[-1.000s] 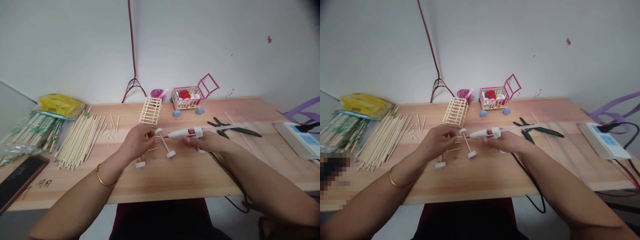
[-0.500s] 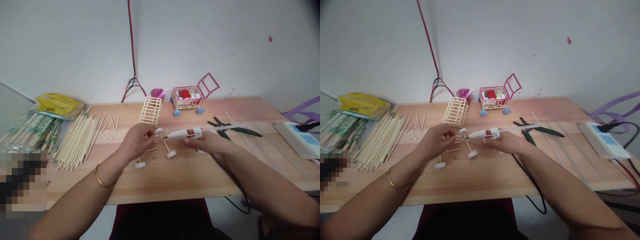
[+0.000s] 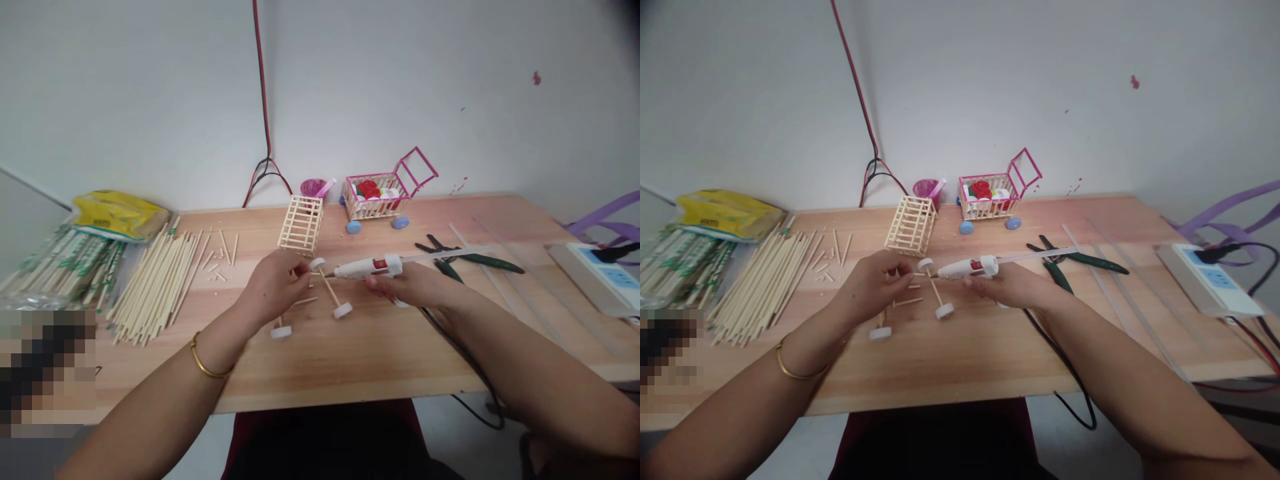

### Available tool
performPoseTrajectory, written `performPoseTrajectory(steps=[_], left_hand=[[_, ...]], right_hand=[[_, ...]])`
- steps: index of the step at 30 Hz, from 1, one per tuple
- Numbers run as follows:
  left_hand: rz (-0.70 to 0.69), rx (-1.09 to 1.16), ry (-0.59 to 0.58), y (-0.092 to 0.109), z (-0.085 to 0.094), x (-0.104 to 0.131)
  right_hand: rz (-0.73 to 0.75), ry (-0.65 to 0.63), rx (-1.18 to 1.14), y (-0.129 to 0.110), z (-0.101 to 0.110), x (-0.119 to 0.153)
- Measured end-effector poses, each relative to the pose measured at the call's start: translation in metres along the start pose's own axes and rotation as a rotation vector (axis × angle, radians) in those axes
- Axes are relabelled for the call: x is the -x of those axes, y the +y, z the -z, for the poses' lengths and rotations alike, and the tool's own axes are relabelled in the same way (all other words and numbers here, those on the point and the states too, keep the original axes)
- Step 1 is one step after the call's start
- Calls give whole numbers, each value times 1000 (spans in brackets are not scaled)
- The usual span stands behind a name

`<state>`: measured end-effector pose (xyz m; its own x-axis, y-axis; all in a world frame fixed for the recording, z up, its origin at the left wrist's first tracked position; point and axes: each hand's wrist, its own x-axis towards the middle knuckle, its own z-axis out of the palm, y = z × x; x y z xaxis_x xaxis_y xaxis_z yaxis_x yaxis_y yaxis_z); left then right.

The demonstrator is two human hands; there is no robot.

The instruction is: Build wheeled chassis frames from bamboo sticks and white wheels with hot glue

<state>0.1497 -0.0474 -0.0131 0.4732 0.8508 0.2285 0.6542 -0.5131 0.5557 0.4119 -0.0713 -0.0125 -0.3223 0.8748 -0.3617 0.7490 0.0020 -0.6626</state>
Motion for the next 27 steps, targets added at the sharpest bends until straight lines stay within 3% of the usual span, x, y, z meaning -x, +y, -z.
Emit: performPoseTrajectory(steps=[16,27], left_hand=[[-16,-76,19,3,0,1],[-16,-65,5,3,1,1]], right_hand=[[-39,9,-13,-6,0,1],[11,14,-9,-6,0,1]])
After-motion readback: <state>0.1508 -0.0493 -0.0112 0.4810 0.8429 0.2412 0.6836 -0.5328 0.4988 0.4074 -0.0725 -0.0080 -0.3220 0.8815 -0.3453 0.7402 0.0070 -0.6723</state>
